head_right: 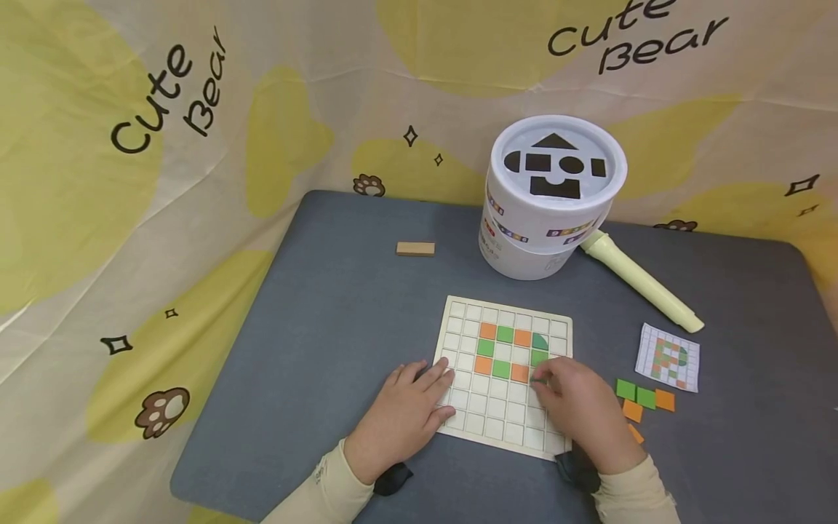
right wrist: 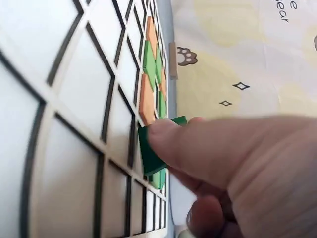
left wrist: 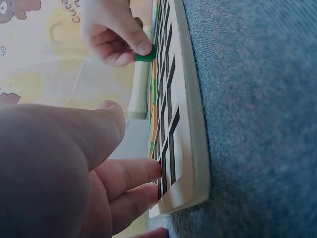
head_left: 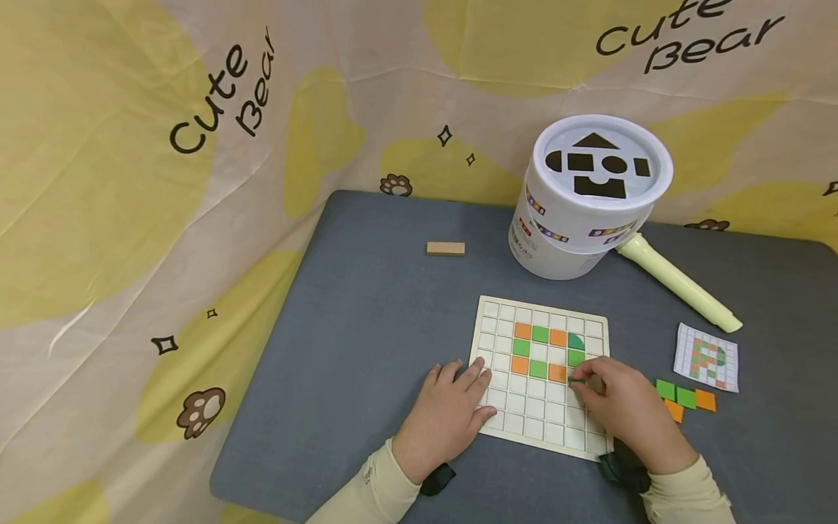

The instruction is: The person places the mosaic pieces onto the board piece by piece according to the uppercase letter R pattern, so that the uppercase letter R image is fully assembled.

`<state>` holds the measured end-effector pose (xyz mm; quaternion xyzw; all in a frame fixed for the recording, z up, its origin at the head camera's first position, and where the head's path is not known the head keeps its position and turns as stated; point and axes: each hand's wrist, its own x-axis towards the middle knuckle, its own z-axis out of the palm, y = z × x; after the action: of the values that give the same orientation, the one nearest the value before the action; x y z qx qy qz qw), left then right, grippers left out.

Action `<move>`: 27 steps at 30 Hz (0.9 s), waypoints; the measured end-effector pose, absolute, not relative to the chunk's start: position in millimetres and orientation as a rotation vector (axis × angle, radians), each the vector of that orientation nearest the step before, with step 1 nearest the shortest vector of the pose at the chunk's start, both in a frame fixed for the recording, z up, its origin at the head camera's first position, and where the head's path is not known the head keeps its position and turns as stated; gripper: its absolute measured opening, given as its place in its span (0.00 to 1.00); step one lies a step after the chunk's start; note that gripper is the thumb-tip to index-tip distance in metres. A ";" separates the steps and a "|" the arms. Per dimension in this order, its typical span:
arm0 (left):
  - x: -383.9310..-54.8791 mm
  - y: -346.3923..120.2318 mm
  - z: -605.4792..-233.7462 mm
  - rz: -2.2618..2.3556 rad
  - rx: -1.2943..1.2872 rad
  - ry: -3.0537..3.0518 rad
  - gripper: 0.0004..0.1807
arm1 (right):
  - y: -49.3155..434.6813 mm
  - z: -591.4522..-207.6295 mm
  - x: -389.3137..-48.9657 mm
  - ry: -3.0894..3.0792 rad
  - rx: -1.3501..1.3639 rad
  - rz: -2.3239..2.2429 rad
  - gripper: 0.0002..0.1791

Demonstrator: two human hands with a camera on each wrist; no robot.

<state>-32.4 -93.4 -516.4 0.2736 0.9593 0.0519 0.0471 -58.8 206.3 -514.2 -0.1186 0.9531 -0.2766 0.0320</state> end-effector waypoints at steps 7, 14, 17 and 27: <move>-32.5 -93.1 -516.6 0.168 0.837 2.923 0.30 | 210.4 -520.4 -57.0 3.090 -0.646 -0.869 0.20; -32.9 -91.8 -516.4 0.167 0.835 2.920 0.31 | 216.1 -522.1 -57.4 3.036 -0.777 -0.792 0.15; -33.1 -90.3 -515.9 0.166 0.842 2.918 0.31 | 215.9 -517.3 -50.7 3.038 -0.749 -0.691 0.13; -32.0 -92.1 -516.5 0.149 0.832 2.912 0.31 | 196.6 -507.8 -30.5 2.989 -0.660 -0.570 0.22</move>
<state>-32.0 -92.1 -516.5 0.2739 0.9590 0.0491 0.0545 -30.5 196.6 -507.8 -0.2118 0.9599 -0.1829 0.0140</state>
